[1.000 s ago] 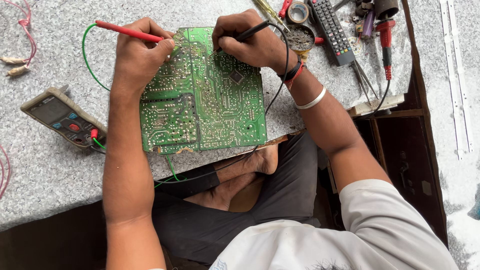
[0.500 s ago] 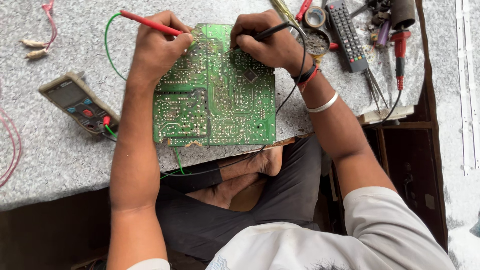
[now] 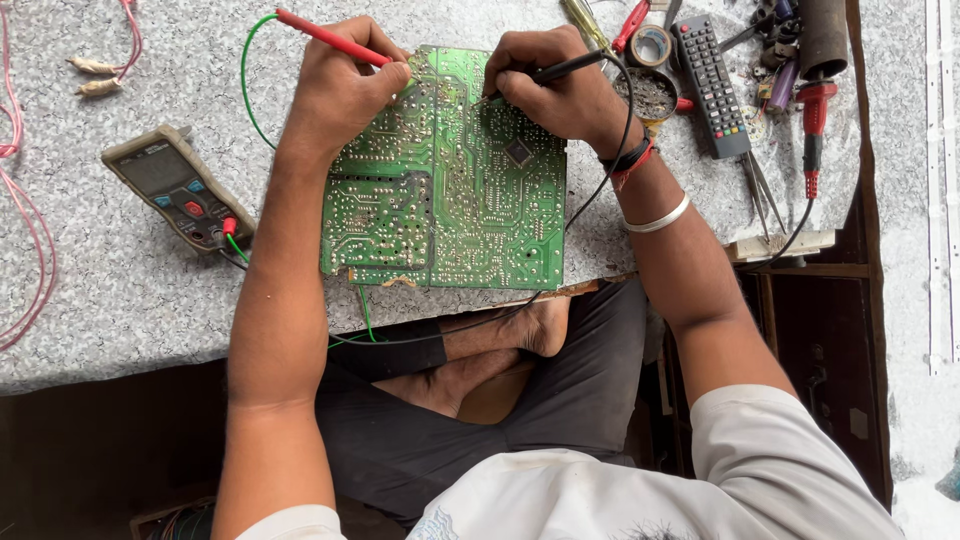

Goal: The person sits on the floor at a repair bench and tests a large green circuit board using a multimeter, touching the red and black probes to different points on the board's solder side. They reposition the board and move the probes repeatedly to check various components and connections.

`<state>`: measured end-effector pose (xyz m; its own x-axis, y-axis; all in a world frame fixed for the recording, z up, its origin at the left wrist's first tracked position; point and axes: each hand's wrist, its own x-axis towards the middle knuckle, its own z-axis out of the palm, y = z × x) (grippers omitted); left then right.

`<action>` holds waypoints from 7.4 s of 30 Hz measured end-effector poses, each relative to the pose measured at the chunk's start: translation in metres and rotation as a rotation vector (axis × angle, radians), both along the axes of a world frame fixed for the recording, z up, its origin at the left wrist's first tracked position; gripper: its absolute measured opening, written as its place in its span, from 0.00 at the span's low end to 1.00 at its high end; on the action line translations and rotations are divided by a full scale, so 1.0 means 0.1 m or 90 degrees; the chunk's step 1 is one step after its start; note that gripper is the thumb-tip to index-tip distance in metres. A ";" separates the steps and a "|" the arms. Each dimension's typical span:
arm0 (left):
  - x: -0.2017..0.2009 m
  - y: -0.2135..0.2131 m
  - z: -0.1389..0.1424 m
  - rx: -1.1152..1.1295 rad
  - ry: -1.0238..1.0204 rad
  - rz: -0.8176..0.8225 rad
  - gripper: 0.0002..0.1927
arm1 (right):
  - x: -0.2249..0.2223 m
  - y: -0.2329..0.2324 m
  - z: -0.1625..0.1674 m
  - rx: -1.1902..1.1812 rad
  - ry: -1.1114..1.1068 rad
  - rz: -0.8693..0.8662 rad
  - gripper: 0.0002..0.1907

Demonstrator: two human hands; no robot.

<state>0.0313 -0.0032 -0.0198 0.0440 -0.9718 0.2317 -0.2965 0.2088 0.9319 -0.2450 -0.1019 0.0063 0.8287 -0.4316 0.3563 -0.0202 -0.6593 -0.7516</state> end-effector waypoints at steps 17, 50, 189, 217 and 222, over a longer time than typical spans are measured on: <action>0.00 0.03 0.01 0.006 -0.001 -0.006 0.06 | -0.01 0.04 0.03 -0.003 0.003 -0.005 0.09; 0.02 0.01 -0.01 -0.007 -0.011 -0.007 0.06 | 0.00 0.03 0.01 -0.002 0.011 -0.016 0.09; 0.05 0.04 -0.01 -0.044 -0.049 0.003 0.06 | 0.04 0.10 0.06 -0.026 0.020 -0.032 0.09; 0.06 0.01 -0.05 -0.041 -0.049 -0.005 0.06 | 0.01 0.07 0.05 -0.035 0.030 -0.034 0.10; 0.05 0.01 -0.05 -0.043 -0.031 -0.013 0.06 | 0.01 0.04 0.02 -0.020 0.015 -0.017 0.10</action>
<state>0.0364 -0.0026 -0.0249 0.0120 -0.9546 0.2976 -0.3363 0.2764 0.9003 -0.2439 -0.0977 0.0087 0.8254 -0.4426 0.3504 -0.0557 -0.6815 -0.7297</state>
